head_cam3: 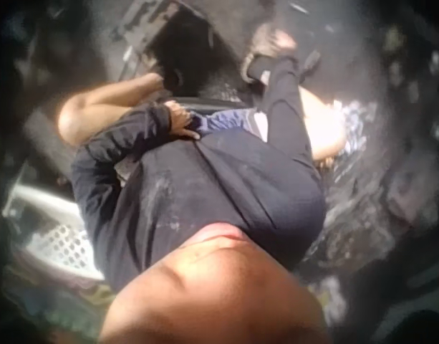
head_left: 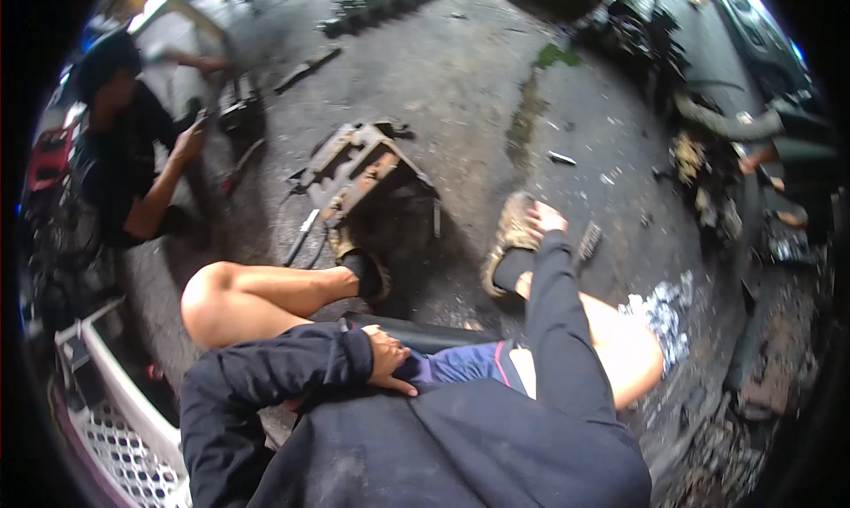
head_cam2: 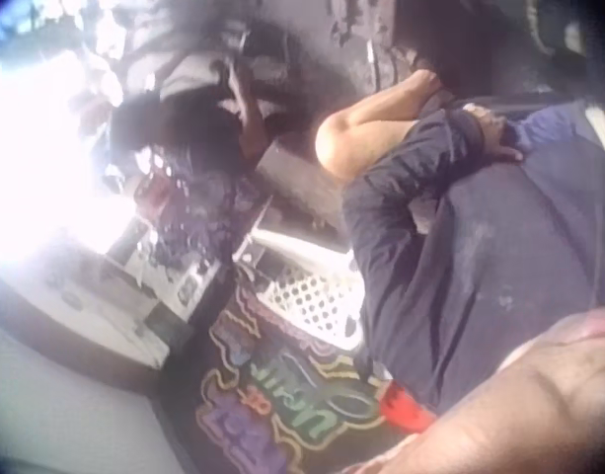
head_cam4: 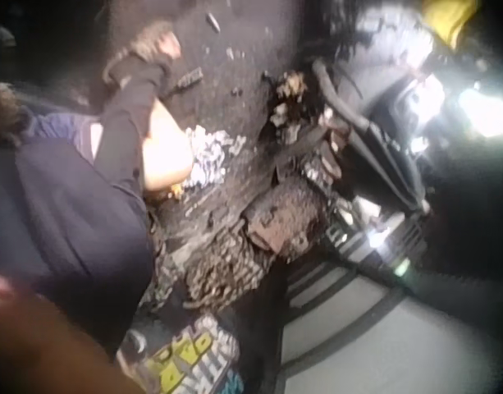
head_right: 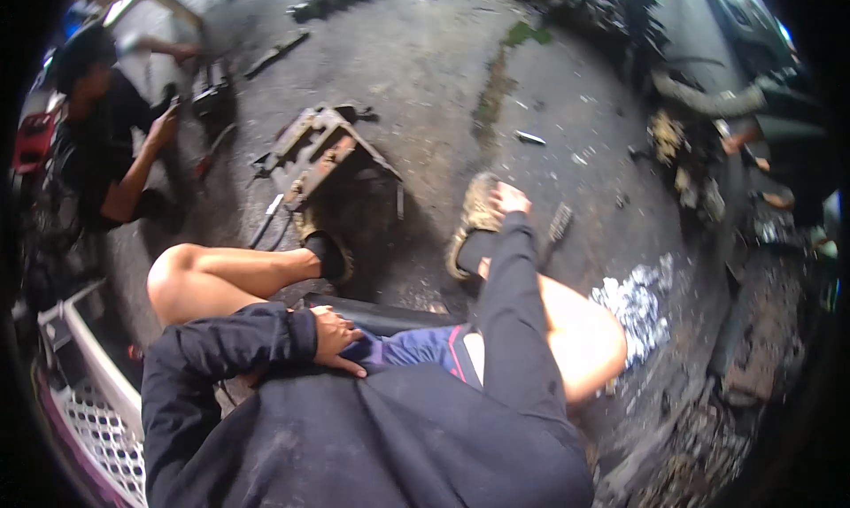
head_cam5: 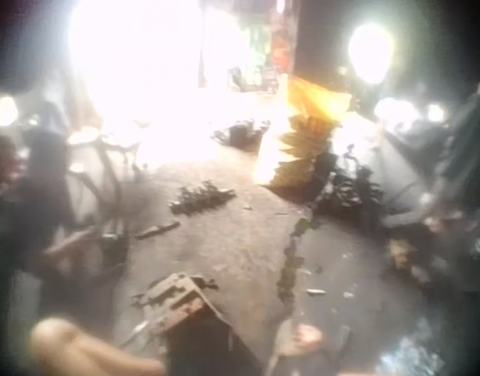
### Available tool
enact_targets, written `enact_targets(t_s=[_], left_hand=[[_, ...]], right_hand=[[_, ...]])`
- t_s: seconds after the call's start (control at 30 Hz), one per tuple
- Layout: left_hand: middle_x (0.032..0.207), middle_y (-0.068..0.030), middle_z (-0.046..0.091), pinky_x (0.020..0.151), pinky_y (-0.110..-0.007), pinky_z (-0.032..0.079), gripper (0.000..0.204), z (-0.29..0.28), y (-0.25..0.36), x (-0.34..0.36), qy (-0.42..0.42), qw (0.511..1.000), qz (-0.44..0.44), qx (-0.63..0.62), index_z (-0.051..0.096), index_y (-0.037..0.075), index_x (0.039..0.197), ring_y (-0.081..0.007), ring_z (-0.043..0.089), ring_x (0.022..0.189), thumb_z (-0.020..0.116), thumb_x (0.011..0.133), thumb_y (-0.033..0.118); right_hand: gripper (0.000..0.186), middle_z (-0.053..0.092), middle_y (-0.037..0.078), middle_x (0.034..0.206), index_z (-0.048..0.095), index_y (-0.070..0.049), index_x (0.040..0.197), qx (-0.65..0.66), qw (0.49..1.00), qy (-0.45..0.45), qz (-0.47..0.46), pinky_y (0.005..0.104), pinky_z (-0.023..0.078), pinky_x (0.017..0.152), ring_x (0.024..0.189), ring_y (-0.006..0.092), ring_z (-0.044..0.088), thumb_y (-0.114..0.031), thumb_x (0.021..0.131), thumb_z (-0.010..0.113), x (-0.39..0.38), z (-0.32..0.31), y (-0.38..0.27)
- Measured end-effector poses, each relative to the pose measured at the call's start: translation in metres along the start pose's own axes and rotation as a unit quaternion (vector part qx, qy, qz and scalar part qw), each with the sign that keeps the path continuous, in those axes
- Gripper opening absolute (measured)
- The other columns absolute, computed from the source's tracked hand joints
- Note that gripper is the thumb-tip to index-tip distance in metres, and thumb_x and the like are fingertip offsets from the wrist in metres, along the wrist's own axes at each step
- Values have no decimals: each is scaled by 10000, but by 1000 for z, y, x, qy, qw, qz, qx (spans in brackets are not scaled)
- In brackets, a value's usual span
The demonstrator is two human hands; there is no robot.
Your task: The person holds a mechanical component and uses a metal file to scrape its surfaces while sitting on a chair.
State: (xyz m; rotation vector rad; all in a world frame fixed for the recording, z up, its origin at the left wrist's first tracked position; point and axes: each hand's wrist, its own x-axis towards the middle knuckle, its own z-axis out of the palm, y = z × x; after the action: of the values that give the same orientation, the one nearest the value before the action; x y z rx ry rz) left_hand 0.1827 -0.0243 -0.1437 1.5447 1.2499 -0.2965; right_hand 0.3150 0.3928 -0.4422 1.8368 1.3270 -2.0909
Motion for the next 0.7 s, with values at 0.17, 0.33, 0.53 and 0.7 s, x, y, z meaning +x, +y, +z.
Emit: enact_targets(t_s=[0.17,0.33,0.53,0.7], left_hand=[[998,-188,679,840,-414,500,962,-27,-3,23,-3,1000,-11,4,613,5,1133,-321,663,955,417,734,857],[905,-181,691,790,-412,500,895,-40,2,37,-2,1000,-11,17,627,19,1096,-311,676,896,488,724,821],[993,-120,661,782,-441,473,723,-59,-7,65,-30,997,-6,77,572,63,1156,-289,639,927,631,734,648],[1013,-111,653,830,-418,453,654,-65,-12,64,-24,995,-31,93,569,75,1149,-266,622,962,677,731,565]], right_hand=[[381,622,86,1124,559,-152,1254,-136,934,328,46,465,496,824,984,252,597,-370,942,536,11,-158,26],[356,607,81,1032,563,-131,1200,-235,892,363,129,445,485,754,892,242,582,-371,938,544,24,-175,85],[336,588,75,922,569,-105,1136,-232,884,372,165,421,472,670,782,231,565,-372,932,552,36,-172,111],[328,573,69,829,574,-84,1082,-204,890,379,147,402,462,600,690,221,550,-373,928,560,44,-161,108]])
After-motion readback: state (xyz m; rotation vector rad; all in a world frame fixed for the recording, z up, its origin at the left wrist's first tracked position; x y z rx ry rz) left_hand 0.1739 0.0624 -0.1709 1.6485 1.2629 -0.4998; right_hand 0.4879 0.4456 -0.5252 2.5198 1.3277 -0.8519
